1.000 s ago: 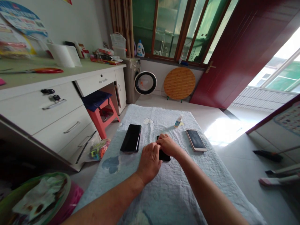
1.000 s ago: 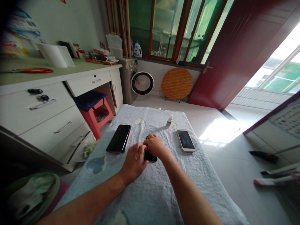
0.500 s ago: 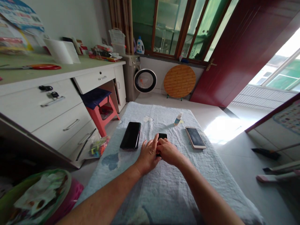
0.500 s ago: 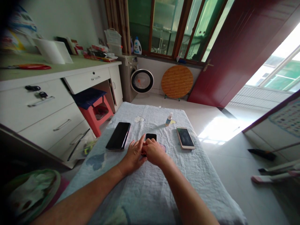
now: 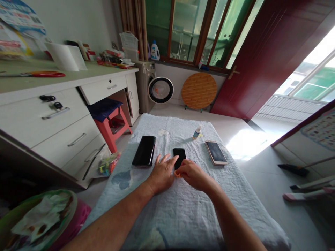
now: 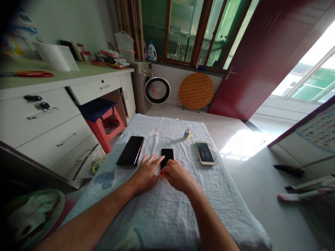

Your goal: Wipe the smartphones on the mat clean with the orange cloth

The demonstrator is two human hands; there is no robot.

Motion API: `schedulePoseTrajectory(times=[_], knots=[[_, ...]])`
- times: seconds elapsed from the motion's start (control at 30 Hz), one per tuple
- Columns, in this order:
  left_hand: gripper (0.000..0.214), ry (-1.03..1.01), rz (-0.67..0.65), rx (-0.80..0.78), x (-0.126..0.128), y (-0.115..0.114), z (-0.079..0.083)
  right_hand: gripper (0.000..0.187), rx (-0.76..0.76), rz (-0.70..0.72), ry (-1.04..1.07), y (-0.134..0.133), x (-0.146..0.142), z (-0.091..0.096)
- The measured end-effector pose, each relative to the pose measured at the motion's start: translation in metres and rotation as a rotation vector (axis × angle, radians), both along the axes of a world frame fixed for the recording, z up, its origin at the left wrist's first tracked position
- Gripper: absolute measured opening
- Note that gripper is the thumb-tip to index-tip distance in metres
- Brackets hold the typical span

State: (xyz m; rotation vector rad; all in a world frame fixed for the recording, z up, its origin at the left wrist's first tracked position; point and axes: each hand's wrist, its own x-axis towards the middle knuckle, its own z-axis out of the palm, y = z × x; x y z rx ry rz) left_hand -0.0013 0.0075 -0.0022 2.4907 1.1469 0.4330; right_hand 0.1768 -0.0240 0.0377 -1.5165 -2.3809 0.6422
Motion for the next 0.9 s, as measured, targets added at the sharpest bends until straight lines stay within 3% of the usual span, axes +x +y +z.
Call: schedulePoseTrajectory(times=[0.13, 0.3, 0.43, 0.73, 0.9], knots=[[0.054, 0.047, -0.031, -0.007, -0.001, 0.005, -0.003, 0.016, 0.117, -0.136, 0.072, -0.007, 0.001, -0.004], [0.046, 0.041, -0.036, -0.005, -0.001, 0.006, -0.004, 0.008, 0.152, -0.119, 0.014, -0.014, -0.02, -0.022], [0.044, 0.029, -0.036, 0.017, 0.0, 0.004, -0.003, 0.009, 0.215, -0.187, -0.108, -0.015, -0.027, -0.03], [0.051, 0.052, -0.065, 0.051, 0.001, 0.006, -0.003, 0.008, 0.162, -0.318, -0.179, -0.024, 0.016, -0.02], [0.048, 0.012, -0.057, 0.079, 0.001, 0.003, -0.004, 0.013, 0.144, -0.32, -0.019, -0.022, 0.023, -0.013]])
